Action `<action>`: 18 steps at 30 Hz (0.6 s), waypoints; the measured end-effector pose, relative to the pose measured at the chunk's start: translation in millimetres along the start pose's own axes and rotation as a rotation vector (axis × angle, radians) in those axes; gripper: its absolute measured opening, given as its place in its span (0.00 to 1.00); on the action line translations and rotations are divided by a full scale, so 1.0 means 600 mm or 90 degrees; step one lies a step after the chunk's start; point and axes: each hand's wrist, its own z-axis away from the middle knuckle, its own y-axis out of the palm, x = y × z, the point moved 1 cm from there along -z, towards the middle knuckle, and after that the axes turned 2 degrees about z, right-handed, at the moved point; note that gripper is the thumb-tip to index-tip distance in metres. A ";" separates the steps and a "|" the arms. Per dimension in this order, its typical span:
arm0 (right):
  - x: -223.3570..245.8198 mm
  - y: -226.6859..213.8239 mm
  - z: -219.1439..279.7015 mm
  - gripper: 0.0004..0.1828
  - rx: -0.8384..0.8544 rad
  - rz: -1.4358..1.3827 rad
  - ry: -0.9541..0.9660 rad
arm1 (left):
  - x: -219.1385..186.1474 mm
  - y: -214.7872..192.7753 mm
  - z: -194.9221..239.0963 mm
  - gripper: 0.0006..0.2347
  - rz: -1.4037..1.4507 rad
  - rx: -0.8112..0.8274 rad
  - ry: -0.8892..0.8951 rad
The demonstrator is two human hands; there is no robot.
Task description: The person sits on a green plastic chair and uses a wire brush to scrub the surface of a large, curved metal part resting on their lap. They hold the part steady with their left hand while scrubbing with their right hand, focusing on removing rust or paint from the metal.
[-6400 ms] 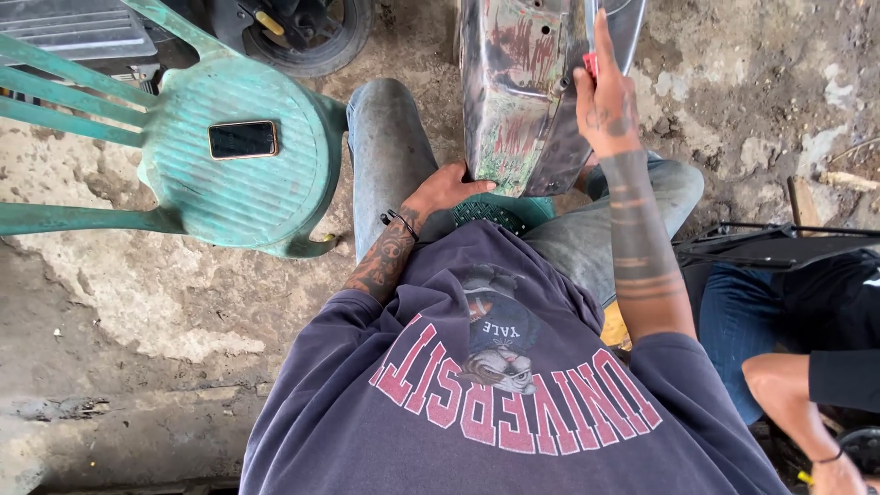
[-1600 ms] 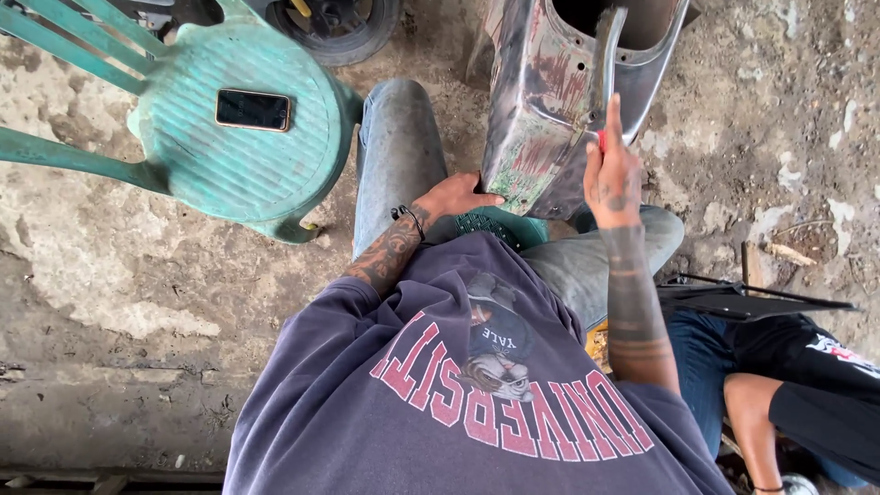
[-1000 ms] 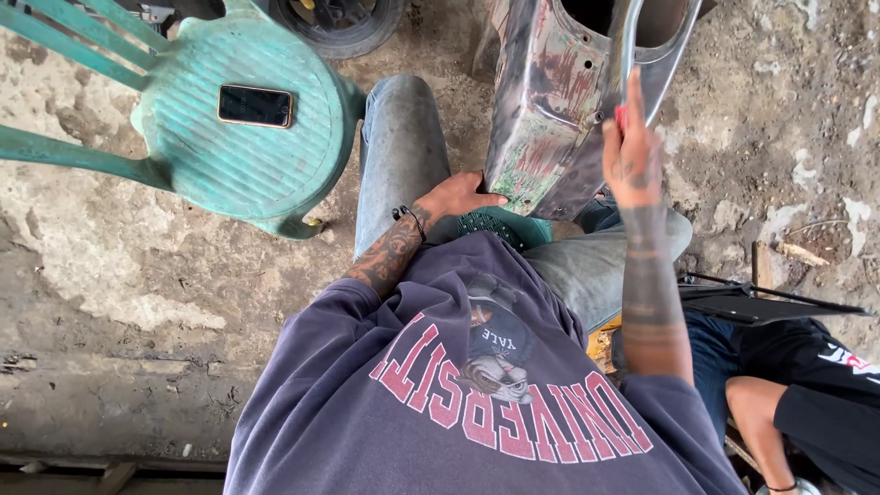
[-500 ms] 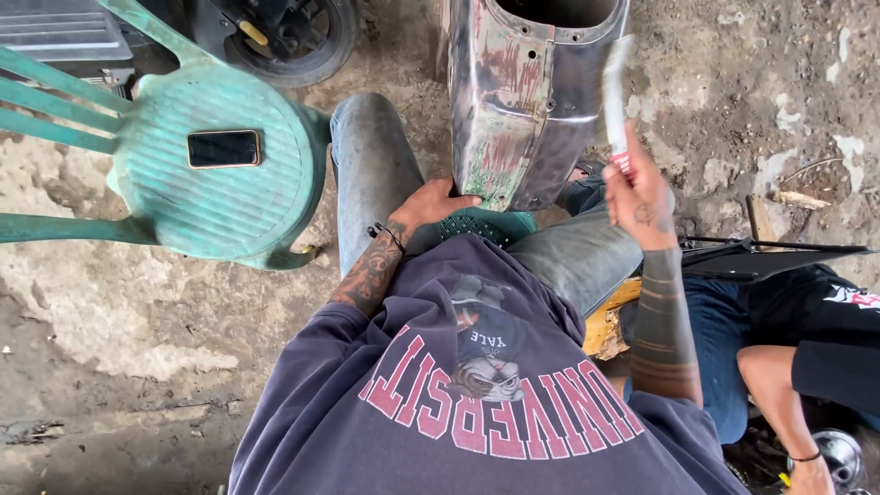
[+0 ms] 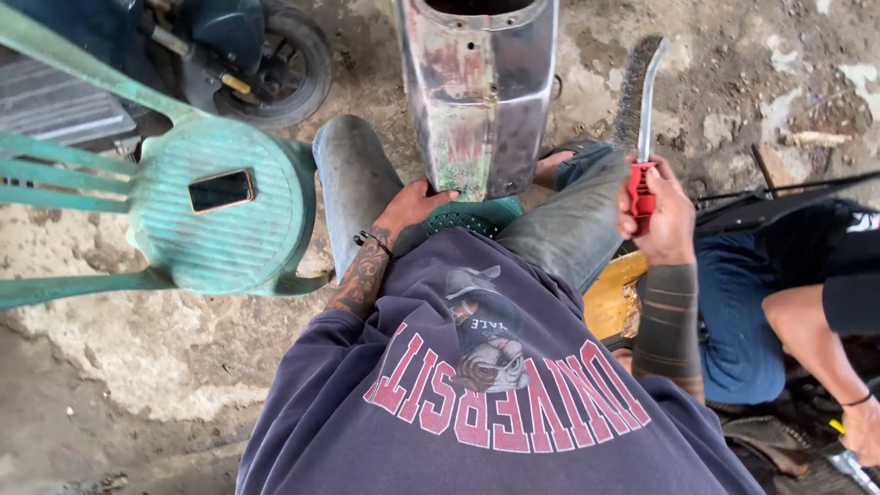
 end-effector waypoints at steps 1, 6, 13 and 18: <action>0.006 0.023 0.018 0.20 0.042 -0.075 -0.003 | -0.039 -0.009 0.023 0.27 -0.001 -0.016 0.002; 0.027 0.123 0.066 0.24 0.099 -0.209 -0.054 | -0.116 -0.025 0.094 0.50 -0.135 0.035 -0.157; 0.107 0.228 0.101 0.23 0.132 -0.032 -0.165 | -0.231 0.012 0.169 0.21 0.110 0.069 0.186; 0.118 0.271 0.111 0.23 0.170 0.006 -0.231 | -0.307 0.037 0.212 0.23 0.172 0.127 0.388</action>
